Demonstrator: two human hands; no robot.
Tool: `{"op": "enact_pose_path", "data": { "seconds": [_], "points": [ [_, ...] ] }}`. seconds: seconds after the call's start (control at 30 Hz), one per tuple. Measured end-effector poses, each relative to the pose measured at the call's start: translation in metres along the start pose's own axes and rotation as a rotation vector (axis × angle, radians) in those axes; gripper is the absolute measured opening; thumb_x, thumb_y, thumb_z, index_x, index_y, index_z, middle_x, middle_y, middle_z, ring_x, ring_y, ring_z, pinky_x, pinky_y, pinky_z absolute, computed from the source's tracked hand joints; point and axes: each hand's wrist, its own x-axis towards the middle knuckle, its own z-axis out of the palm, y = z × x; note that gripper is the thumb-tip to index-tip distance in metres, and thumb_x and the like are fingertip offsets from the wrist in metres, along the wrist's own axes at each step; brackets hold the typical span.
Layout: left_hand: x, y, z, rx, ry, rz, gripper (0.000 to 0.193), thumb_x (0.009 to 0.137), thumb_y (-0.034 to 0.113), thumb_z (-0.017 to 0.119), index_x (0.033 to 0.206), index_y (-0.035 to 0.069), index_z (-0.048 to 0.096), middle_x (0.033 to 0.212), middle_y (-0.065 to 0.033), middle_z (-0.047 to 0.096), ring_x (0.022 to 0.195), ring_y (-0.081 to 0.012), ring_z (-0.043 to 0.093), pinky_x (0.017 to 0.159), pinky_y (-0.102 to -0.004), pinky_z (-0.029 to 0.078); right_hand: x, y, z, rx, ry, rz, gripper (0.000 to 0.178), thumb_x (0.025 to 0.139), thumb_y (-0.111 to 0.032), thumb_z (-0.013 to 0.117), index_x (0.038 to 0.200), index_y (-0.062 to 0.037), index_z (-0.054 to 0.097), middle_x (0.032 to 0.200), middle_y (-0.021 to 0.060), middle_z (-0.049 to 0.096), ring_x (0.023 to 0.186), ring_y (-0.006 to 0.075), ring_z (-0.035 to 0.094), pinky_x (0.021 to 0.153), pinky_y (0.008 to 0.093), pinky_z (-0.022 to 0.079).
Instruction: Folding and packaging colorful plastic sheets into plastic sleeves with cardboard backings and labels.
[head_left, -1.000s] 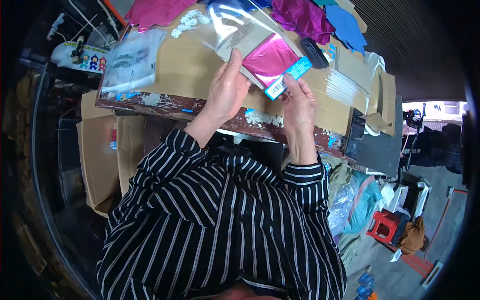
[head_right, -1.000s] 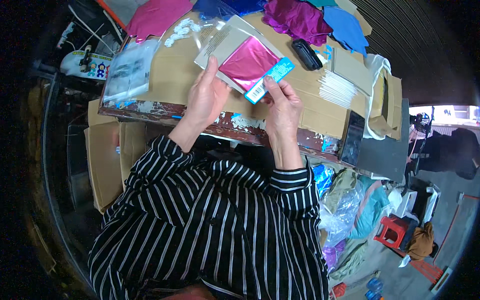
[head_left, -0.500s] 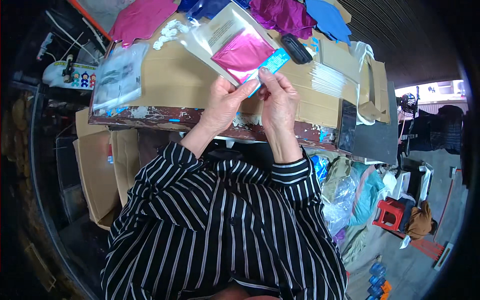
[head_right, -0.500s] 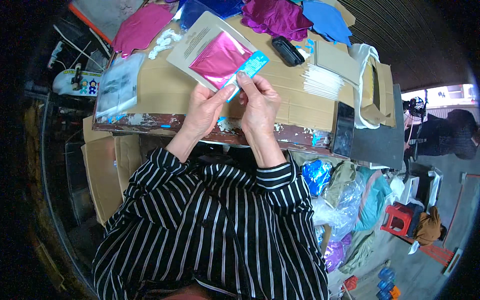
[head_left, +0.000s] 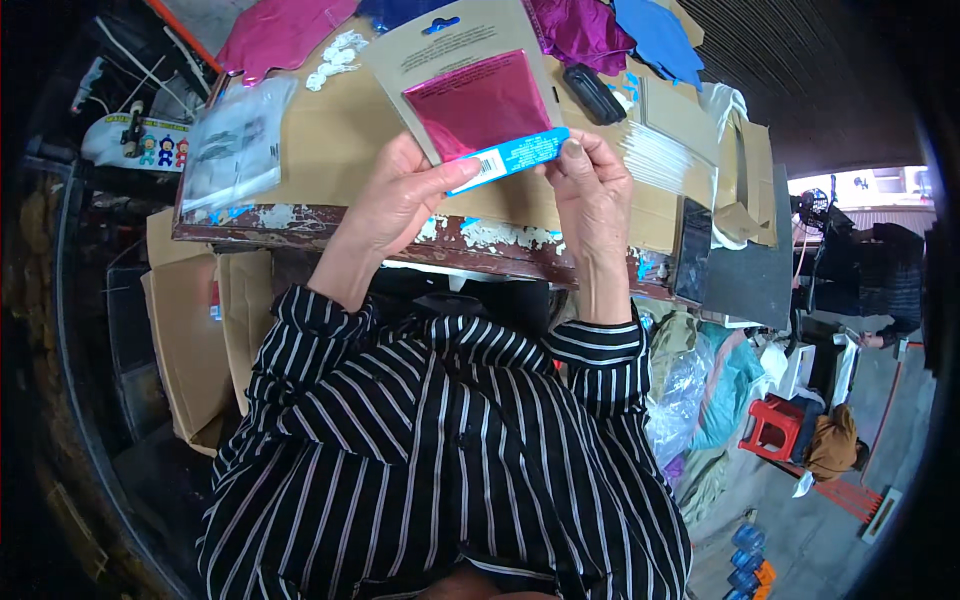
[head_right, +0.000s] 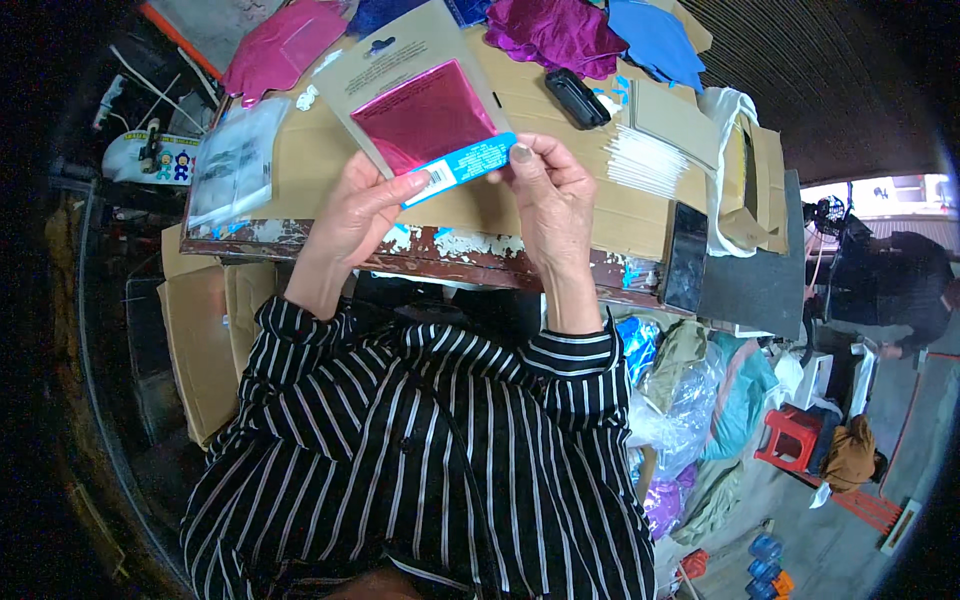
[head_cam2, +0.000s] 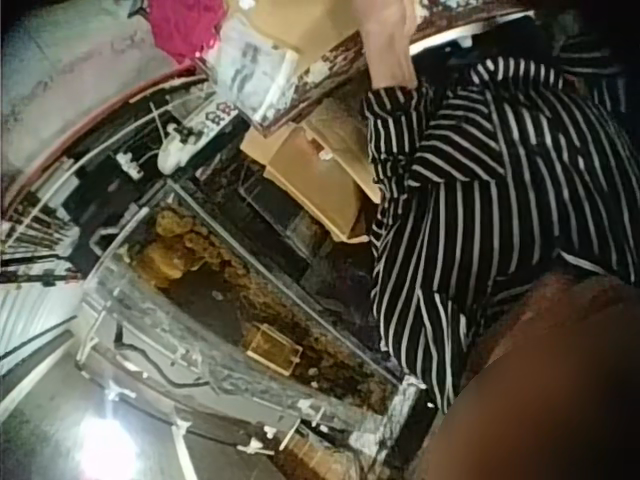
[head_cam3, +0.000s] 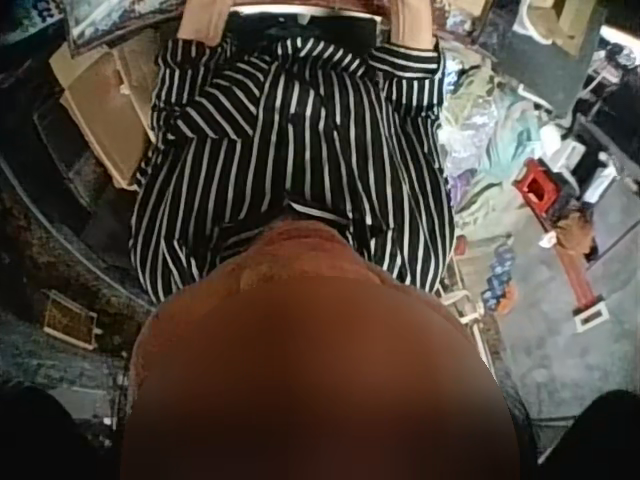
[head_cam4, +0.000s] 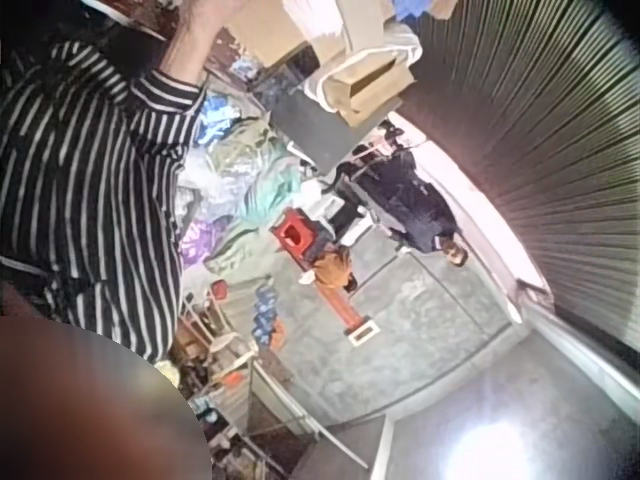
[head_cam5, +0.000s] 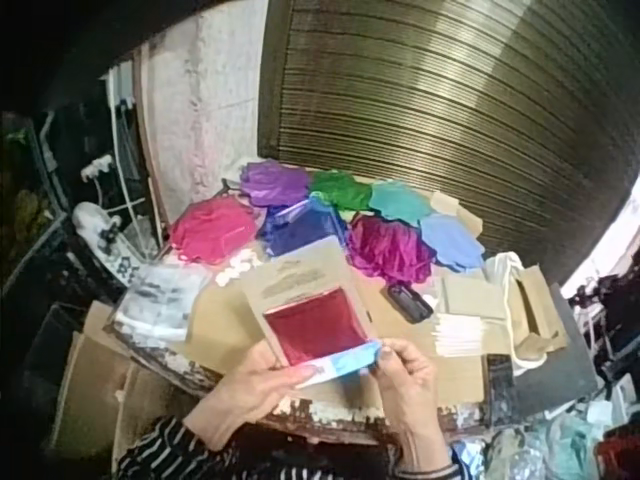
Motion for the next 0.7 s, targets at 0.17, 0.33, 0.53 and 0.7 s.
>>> {"op": "enact_pose_path", "data": {
  "seconds": [0.17,0.33,0.53,0.7],
  "points": [
    [-0.002,-0.006,0.004,0.012,0.065,0.058,0.033,0.098,0.003,0.068,0.129,0.001,0.061,0.123,-0.0098,0.07,0.112,-0.016,0.066,0.103,-0.0336,0.051,-0.002,-0.001,0.006,0.064,0.037,0.027,0.025,0.099,-0.009,0.07,0.12,0.005,0.067,0.104,0.011,0.072,0.086,0.0169,0.067,0.078,0.0312,0.057],
    [-0.001,-0.018,0.009,0.197,0.158,0.122,0.027,0.099,0.006,0.069,0.124,0.001,0.064,0.116,-0.0072,0.072,0.104,-0.0125,0.068,0.096,-0.0302,0.054,-0.007,0.0,0.009,-0.057,0.104,-0.039,0.019,0.098,-0.008,0.071,0.112,0.0045,0.069,0.097,0.0098,0.072,0.083,0.0149,0.066,0.076,0.0289,0.055],
    [-0.006,-0.026,0.022,0.29,0.209,0.238,0.025,0.102,0.009,0.066,0.126,0.001,0.062,0.118,-0.008,0.072,0.105,-0.0134,0.068,0.096,-0.0315,0.056,-0.009,0.0,0.012,-0.184,0.132,-0.104,0.015,0.098,-0.009,0.071,0.106,0.0041,0.07,0.093,0.0083,0.071,0.078,0.0134,0.064,0.073,0.0277,0.053],
    [-0.007,-0.031,0.024,0.333,0.29,0.212,0.027,0.102,0.013,0.066,0.126,0.0,0.062,0.113,-0.0081,0.072,0.096,-0.0126,0.07,0.083,-0.0298,0.062,-0.011,0.0,0.018,-0.191,0.183,-0.089,0.014,0.097,-0.01,0.072,0.102,0.0032,0.07,0.086,0.0066,0.069,0.07,0.0129,0.06,0.069,0.0281,0.051]
  ]
}}
